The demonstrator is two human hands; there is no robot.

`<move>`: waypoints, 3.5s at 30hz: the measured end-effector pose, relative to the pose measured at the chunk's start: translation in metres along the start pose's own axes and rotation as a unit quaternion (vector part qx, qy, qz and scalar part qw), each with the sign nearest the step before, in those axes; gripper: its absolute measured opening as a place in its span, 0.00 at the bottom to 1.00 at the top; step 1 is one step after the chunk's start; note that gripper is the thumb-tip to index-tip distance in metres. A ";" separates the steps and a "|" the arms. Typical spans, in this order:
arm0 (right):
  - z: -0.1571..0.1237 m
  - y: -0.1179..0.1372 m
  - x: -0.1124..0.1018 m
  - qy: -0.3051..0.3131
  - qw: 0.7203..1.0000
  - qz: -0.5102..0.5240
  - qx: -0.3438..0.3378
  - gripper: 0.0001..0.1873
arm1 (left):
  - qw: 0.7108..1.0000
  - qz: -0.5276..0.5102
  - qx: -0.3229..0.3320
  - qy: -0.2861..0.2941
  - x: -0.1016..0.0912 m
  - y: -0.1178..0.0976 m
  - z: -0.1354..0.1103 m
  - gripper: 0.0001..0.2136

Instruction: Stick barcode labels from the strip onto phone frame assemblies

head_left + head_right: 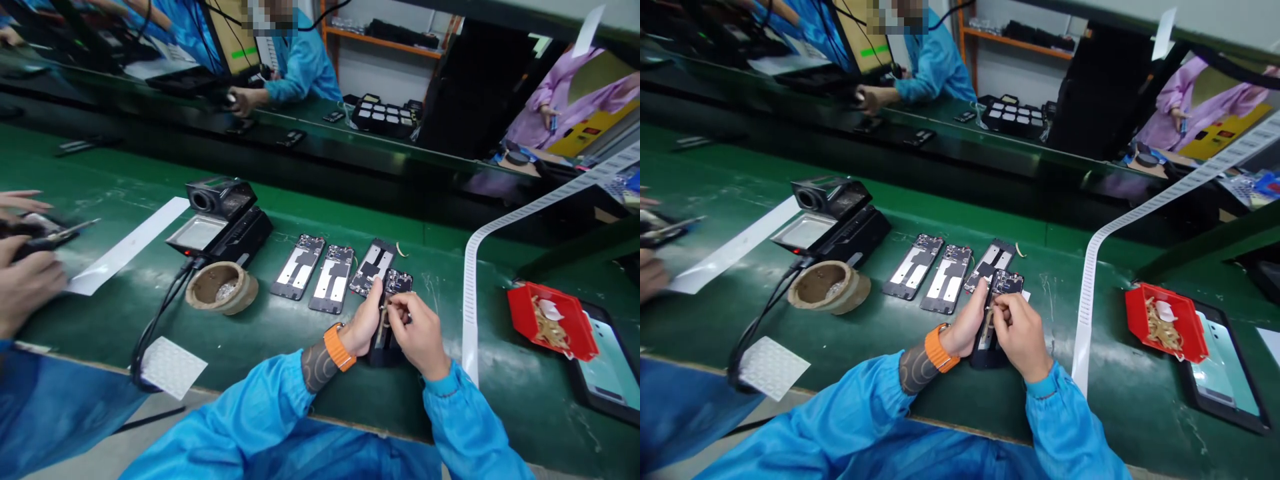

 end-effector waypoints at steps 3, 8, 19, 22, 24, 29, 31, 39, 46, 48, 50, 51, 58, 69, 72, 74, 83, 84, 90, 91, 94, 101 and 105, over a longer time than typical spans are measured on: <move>0.000 0.002 -0.001 0.003 1.000 0.011 -0.005 0.07 | 1.000 0.019 0.010 -0.011 0.002 -0.003 -0.002 0.32; 0.001 0.004 -0.002 -0.002 0.999 0.034 0.002 0.07 | 0.998 0.049 0.016 -0.020 0.003 -0.006 -0.005 0.33; 0.003 -0.001 -0.007 0.050 0.998 0.015 0.039 0.07 | 0.975 0.186 0.040 -0.114 0.009 -0.013 -0.015 0.29; 0.002 -0.001 -0.003 0.066 0.997 -0.038 0.019 0.08 | 0.975 0.174 0.042 -0.130 0.008 -0.013 -0.015 0.27; 0.002 0.001 -0.003 0.080 0.995 -0.066 0.003 0.09 | 0.981 0.142 0.031 -0.126 0.007 -0.010 -0.013 0.27; 0.003 0.010 -0.010 0.152 0.987 -0.007 -0.051 0.10 | 1.000 -0.017 -0.002 0.006 0.009 -0.011 -0.002 0.33; 0.003 0.012 -0.012 0.159 0.985 0.008 -0.060 0.09 | 0.998 -0.057 -0.009 0.034 0.009 -0.016 -0.001 0.35; 0.002 0.010 0.001 0.059 0.998 0.017 -0.022 0.07 | 0.997 -0.065 0.001 0.042 0.009 -0.014 -0.003 0.31; 0.003 0.010 0.002 0.051 0.998 0.030 -0.002 0.05 | 1.000 -0.020 0.019 -0.006 0.007 -0.009 -0.003 0.31; 0.003 0.010 0.002 0.054 0.998 0.036 -0.004 0.05 | 1.000 -0.013 0.013 -0.008 0.008 -0.010 -0.004 0.32; 0.003 0.010 0.002 0.061 0.997 0.042 -0.012 0.06 | 1.000 -0.010 0.009 -0.023 0.009 -0.012 -0.007 0.32; 0.003 0.010 0.001 0.067 0.997 0.043 -0.016 0.06 | 0.999 -0.007 0.008 -0.035 0.009 -0.012 -0.008 0.32; 0.001 0.005 0.006 0.151 0.985 -0.065 -0.043 0.08 | 0.995 0.021 -0.035 -0.091 0.005 -0.005 -0.006 0.34; 0.004 0.005 -0.033 0.135 0.977 0.166 0.001 0.09 | 0.986 -0.158 -0.040 0.021 0.001 -0.042 -0.007 0.39; 0.005 0.001 -0.033 0.083 0.984 0.154 0.018 0.07 | 0.986 -0.163 -0.032 0.031 0.002 -0.042 -0.009 0.38; 0.003 0.000 -0.032 0.057 0.986 0.153 0.029 0.07 | 0.986 -0.163 -0.026 0.033 0.003 -0.040 -0.010 0.37; -0.005 0.001 -0.037 0.024 0.969 0.234 0.075 0.08 | 0.986 -0.155 -0.014 0.058 0.004 -0.039 -0.011 0.38; -0.004 0.003 -0.032 0.066 0.974 0.209 0.063 0.07 | 0.987 -0.152 -0.006 0.054 0.004 -0.039 -0.011 0.38; -0.002 0.011 -0.009 0.173 0.981 0.093 0.010 0.06 | 0.993 -0.116 0.024 0.017 0.007 -0.040 -0.013 0.37; -0.002 0.012 -0.007 0.172 0.982 0.078 0.011 0.06 | 0.993 -0.114 0.017 0.014 0.008 -0.039 -0.013 0.37; 0.001 0.018 -0.009 0.159 0.985 0.072 0.010 0.07 | 0.994 -0.108 0.016 -0.013 0.010 -0.040 -0.018 0.35; -0.008 -0.054 -0.120 -0.227 0.963 -0.048 0.139 0.06 | 0.999 -0.029 -0.002 -0.032 0.011 -0.049 -0.023 0.34; -0.056 -0.116 -0.201 -0.328 0.825 -0.328 0.324 0.06 | 0.999 -0.036 -0.032 0.001 0.014 -0.044 -0.024 0.36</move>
Point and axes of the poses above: each hand's wrist, its own z-axis towards the middle knuckle, its own x-axis out of the palm, y = z × x, the point moved 3 cm from there along z, towards the middle knuckle, and after that the axes turned 13 degrees about -x, right-handed, at the moved point
